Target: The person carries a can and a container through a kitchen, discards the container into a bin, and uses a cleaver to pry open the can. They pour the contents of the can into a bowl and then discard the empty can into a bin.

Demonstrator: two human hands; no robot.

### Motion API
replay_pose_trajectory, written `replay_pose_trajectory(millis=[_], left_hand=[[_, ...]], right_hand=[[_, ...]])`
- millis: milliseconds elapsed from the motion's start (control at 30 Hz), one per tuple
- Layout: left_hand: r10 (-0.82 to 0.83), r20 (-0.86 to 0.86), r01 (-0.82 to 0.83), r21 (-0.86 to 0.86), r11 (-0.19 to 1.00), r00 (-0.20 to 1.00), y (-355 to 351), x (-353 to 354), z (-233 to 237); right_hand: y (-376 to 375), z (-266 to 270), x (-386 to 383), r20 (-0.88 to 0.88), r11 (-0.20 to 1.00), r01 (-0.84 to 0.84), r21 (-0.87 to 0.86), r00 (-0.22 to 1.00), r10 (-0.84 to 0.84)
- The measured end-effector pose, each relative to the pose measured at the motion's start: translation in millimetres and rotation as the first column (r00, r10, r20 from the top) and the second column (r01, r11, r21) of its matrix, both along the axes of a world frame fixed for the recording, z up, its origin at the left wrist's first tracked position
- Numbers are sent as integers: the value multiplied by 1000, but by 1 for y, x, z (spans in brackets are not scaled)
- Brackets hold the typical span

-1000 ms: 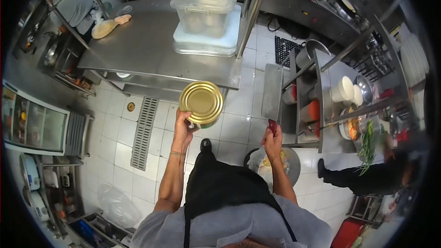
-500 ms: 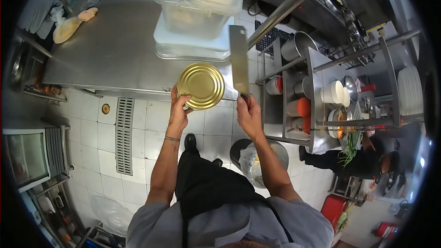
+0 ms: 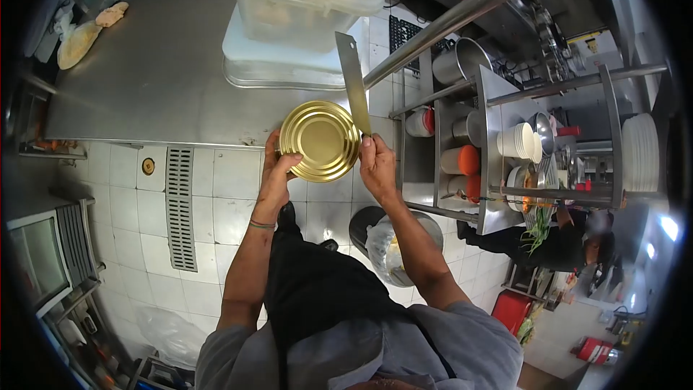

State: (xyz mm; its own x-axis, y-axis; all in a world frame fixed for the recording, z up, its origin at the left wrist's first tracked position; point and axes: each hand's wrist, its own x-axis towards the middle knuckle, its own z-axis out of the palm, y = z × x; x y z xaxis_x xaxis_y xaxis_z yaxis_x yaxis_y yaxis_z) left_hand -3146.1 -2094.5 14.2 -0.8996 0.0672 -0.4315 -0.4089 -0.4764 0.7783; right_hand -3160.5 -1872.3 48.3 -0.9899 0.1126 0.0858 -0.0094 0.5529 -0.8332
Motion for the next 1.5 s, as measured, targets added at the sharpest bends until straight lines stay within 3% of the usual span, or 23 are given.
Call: replay_pose_trajectory(millis=[267,467,567,767,967,1067,1200,1400,1500], left_hand=[[10,46,-8,-37,999,999,2,-2,7],[-33,62,35,-39,999,998,1,-4,-5],[-43,51,46,-56,997,998,-1,-4,-10],[-57,44,59,-50,997,997,-2,-6,-12],[-55,27,56,-30,998,998,-2,-5,-8],[-34,37,35,-27,999,999,0,-5,-2],[-34,41,35,-20,999,999,0,-5,-5],[-66,55,68,-34,997,996,-3,-6,-7],[-45,45,46,-14,999,998,-1,-6,-6]], right_hand=[[6,3,0,-5,998,-1,58,1000,1],[4,33,9,-95,997,-18,-80,995,10],[1,7,1,-18,998,-5,57,1000,7],[4,13,3,-10,996,-24,82,1000,25],[5,35,13,-82,995,-36,-89,996,29],[8,-2,1,-26,996,-30,82,999,33],[3,9,1,-71,991,-35,126,997,44],[2,43,8,-123,998,-64,-10,990,62],[3,11,-2,-50,993,-33,118,998,39]])
